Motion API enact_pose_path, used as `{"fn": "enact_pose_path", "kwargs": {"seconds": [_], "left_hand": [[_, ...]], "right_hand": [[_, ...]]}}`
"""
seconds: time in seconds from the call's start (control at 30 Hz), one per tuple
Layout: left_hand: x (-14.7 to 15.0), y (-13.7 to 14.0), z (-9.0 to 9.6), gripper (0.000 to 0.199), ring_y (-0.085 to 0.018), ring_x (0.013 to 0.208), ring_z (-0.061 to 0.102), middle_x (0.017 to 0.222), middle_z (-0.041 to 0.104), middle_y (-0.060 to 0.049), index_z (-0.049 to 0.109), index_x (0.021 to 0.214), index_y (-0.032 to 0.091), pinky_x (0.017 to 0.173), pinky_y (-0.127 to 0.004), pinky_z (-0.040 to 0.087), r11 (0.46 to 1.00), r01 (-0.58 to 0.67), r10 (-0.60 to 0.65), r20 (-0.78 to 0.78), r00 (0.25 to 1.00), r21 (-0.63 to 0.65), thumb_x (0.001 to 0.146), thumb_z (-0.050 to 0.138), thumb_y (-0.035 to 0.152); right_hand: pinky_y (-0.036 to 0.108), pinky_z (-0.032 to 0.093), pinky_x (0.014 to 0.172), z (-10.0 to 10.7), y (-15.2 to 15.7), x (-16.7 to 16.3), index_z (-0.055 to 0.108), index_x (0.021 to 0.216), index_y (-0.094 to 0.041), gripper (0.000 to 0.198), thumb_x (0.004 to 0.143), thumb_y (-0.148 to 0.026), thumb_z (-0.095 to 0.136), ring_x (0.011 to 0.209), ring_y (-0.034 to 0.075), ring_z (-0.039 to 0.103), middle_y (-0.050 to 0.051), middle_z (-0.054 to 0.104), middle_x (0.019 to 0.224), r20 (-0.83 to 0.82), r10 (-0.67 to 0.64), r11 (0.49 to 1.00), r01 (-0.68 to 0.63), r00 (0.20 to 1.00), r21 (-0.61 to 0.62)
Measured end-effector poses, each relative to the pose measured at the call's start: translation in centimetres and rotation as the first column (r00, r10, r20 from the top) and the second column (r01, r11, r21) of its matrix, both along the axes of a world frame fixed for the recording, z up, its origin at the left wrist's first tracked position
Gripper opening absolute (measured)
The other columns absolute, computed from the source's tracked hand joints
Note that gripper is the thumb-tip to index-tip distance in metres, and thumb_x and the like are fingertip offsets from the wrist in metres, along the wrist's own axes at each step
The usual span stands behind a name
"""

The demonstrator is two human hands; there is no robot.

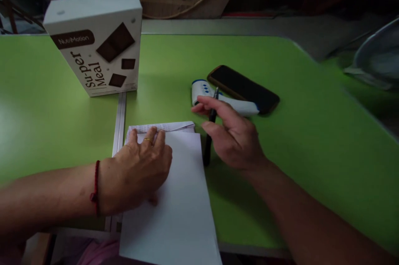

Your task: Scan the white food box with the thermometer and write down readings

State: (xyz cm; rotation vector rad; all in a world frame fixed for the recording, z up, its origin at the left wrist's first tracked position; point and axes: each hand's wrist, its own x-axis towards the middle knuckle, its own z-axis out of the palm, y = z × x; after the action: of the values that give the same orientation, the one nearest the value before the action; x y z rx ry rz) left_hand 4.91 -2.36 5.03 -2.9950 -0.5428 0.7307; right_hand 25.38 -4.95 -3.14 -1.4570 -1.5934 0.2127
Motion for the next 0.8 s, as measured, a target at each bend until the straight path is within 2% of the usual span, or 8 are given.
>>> {"fn": "enact_pose_path", "kwargs": {"seconds": [0.17, 0.3, 0.4, 0.47, 0.57, 0.67, 0.7, 0.8], "left_hand": [[0.3, 0.2, 0.6, 0.091, -0.047, 0.138, 0.031, 0.148, 0.030, -0.034, 0.048, 0.132, 0.000, 0.105, -0.063, 0.038, 1.000, -0.021, 0.021, -0.044, 0.999, -0.007, 0.068, 0.081, 0.057], [0.2, 0.4, 0.4, 0.091, -0.044, 0.139, 0.029, 0.150, 0.030, -0.029, 0.048, 0.133, 0.003, 0.105, -0.060, 0.040, 0.998, -0.038, 0.035, -0.058, 0.998, -0.043, 0.068, 0.081, 0.056], [0.1, 0.4, 0.2, 0.097, -0.045, 0.140, 0.028, 0.153, 0.027, -0.025, 0.041, 0.140, 0.009, 0.105, -0.062, 0.039, 0.998, -0.037, 0.036, -0.019, 0.999, -0.054, 0.066, 0.082, 0.056], [0.0, 0.3, 0.0, 0.104, -0.046, 0.140, 0.025, 0.155, 0.023, -0.023, 0.037, 0.144, 0.013, 0.105, -0.064, 0.036, 0.997, -0.037, 0.036, -0.011, 0.999, -0.065, 0.063, 0.083, 0.059], [0.0, 0.1, -0.1, 0.114, -0.051, 0.140, 0.021, 0.157, 0.021, -0.021, 0.035, 0.146, 0.016, 0.105, -0.068, 0.033, 0.995, -0.038, 0.038, -0.012, 0.999, -0.089, 0.056, 0.080, 0.070], [0.1, 0.0, -0.2, 0.120, -0.053, 0.139, 0.020, 0.157, 0.020, -0.021, 0.034, 0.147, 0.016, 0.104, -0.071, 0.031, 0.995, -0.040, 0.039, -0.013, 0.999, -0.090, 0.052, 0.079, 0.074], [0.1, -0.1, -0.2, 0.121, -0.053, 0.139, 0.020, 0.157, 0.020, -0.021, 0.033, 0.148, 0.017, 0.104, -0.071, 0.031, 0.995, -0.042, 0.040, -0.018, 0.999, -0.088, 0.052, 0.080, 0.073], [0.2, -0.1, -0.2, 0.122, -0.053, 0.140, 0.017, 0.158, 0.018, -0.020, 0.030, 0.150, 0.017, 0.105, -0.072, 0.030, 0.995, -0.046, 0.042, -0.039, 0.998, -0.087, 0.053, 0.079, 0.073]], "right_hand": [[0.042, 0.054, 0.085, -0.2, 0.1, -0.7, 0.062, 0.117, -0.022, 0.033, 0.086, -0.023, 0.051, 0.084, 0.018, 0.063, 0.004, 0.066, 0.089, -0.183, -0.105, 0.984, 0.129, 0.978, 0.121], [0.038, 0.054, 0.074, 0.3, 0.2, -1.1, 0.059, 0.123, -0.026, 0.035, 0.088, -0.026, 0.054, 0.077, 0.017, 0.060, 0.004, 0.061, 0.091, -0.328, -0.159, 0.931, 0.252, 0.931, 0.264], [0.041, 0.053, 0.079, 1.0, 0.2, -1.0, 0.051, 0.134, -0.031, 0.043, 0.091, -0.028, 0.051, 0.088, 0.020, 0.061, 0.008, 0.058, 0.106, -0.247, -0.170, 0.882, 0.259, 0.954, 0.393], [0.043, 0.053, 0.081, 1.5, 0.2, -0.9, 0.043, 0.141, -0.035, 0.049, 0.093, -0.028, 0.048, 0.095, 0.023, 0.061, 0.009, 0.055, 0.116, -0.147, -0.185, 0.874, 0.231, 0.972, 0.428], [0.039, 0.054, 0.072, 2.0, 0.0, -1.0, 0.037, 0.143, -0.043, 0.053, 0.093, -0.028, 0.046, 0.103, 0.025, 0.057, 0.008, 0.051, 0.121, -0.059, -0.208, 0.853, 0.211, 0.976, 0.478], [0.032, 0.052, 0.061, 2.3, -0.2, -1.2, 0.040, 0.141, -0.046, 0.053, 0.092, -0.028, 0.049, 0.098, 0.023, 0.056, 0.007, 0.051, 0.118, -0.048, -0.189, 0.820, 0.185, 0.981, 0.542], [0.031, 0.053, 0.061, 2.3, -0.4, -1.3, 0.040, 0.141, -0.045, 0.053, 0.092, -0.028, 0.049, 0.092, 0.021, 0.057, 0.007, 0.051, 0.119, -0.045, -0.177, 0.830, 0.174, 0.983, 0.529], [0.036, 0.056, 0.071, 1.7, -0.6, -1.4, 0.040, 0.142, -0.037, 0.052, 0.093, -0.025, 0.050, 0.082, 0.018, 0.060, 0.009, 0.056, 0.120, 0.060, -0.157, 0.909, 0.120, 0.986, 0.399]]}}
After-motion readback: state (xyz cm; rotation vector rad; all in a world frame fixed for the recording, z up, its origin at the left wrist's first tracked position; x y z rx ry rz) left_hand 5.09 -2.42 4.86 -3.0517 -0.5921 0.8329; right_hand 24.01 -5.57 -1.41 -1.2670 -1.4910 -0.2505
